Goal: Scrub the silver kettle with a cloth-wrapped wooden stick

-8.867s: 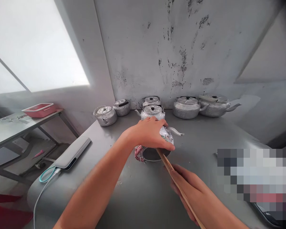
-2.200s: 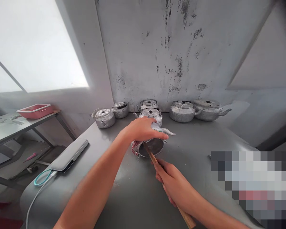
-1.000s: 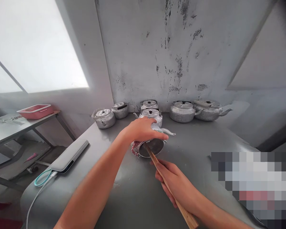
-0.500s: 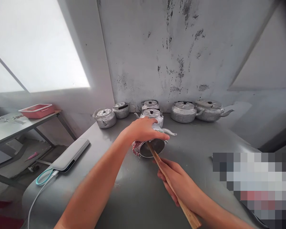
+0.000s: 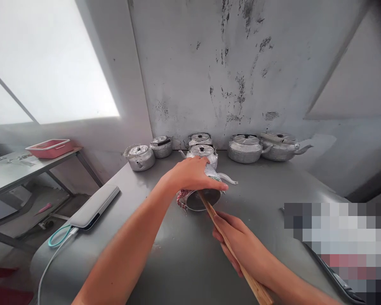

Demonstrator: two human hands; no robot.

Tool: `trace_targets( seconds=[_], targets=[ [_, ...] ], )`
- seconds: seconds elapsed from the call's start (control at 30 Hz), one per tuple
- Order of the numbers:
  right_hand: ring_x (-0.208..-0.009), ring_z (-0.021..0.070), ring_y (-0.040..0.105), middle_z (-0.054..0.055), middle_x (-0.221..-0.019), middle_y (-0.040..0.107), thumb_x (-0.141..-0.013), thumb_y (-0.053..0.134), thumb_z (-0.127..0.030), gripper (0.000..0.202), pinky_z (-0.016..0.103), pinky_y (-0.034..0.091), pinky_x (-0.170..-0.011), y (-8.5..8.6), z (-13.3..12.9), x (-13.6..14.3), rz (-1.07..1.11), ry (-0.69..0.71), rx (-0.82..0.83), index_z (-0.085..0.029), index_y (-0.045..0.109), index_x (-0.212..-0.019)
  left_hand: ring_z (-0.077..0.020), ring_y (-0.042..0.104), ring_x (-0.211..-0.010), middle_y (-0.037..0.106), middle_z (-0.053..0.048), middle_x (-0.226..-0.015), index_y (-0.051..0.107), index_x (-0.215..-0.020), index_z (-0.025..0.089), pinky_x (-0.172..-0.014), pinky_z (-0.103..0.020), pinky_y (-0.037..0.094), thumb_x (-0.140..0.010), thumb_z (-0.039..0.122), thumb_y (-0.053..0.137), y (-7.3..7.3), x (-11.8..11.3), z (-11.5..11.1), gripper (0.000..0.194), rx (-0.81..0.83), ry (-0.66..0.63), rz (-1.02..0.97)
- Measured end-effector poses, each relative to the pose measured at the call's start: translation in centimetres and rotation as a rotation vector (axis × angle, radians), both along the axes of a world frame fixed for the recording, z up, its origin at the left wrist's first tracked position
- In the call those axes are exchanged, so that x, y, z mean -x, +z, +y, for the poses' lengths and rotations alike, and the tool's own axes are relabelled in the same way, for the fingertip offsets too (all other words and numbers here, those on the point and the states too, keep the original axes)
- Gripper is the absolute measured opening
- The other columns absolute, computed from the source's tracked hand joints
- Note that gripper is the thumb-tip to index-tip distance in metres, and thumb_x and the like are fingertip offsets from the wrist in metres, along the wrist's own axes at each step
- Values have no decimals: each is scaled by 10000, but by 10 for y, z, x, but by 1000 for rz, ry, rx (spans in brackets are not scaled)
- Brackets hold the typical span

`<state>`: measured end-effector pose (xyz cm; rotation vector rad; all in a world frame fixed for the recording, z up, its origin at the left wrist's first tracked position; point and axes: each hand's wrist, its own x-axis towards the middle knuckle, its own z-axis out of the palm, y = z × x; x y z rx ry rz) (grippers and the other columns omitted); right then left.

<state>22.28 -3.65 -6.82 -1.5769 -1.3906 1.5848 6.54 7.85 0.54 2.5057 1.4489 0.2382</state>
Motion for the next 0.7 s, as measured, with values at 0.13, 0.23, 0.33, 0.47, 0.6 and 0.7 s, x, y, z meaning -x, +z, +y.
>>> trace_targets(
  seconds=[0.13,0.23,0.33,0.47,0.6,0.7],
  targets=[
    [-338,25,332,-76,-719,445,-991,309,-561,383,199,314,-333,-1,-1,1,11,-6,-12,-234,417,-823,-367,509,-1257,577,-62,-1382,490,-1396,305,-968,-431,449,-590,970,478,1,-2,-5,1045,-7,-9,-3],
    [-329,24,302,-84,-696,409,-995,302,-557,378,196,293,-317,-3,-2,2,10,-4,-45,-236,413,-828,-378,512,-1251,565,-69,-1395,494,-1388,306,-988,-436,436,-584,979,470,1,-3,-6,1049,-3,-12,-12],
    [-341,25,326,-75,-715,427,-994,304,-551,381,191,300,-315,-3,-3,2,-15,6,-14,-232,416,-819,-372,522,-1240,583,-68,-1364,506,-1372,301,-979,-430,441,-617,973,448,1,-3,-5,1012,-1,-12,-16],
    [-325,20,314,-79,-700,423,-999,297,-544,393,191,296,-311,-5,-1,1,-18,13,-37,-227,425,-805,-363,533,-1220,580,-62,-1352,520,-1357,301,-961,-419,454,-622,966,458,0,-3,-4,993,0,-5,-26],
    [-324,20,311,-80,-697,417,-994,316,-550,400,188,292,-299,-10,0,2,-3,12,-55,-227,420,-783,-367,525,-1229,546,-73,-1388,504,-1374,303,-954,-418,462,-607,962,481,-1,-4,-5,1012,-3,17,-56],
    [-330,26,307,-82,-699,402,-986,323,-569,395,186,287,-288,-14,1,3,21,6,-62,-233,424,-804,-366,516,-1244,552,-85,-1381,496,-1372,288,-976,-417,446,-619,941,504,-2,-6,-6,997,-31,7,-68]
  ],
)
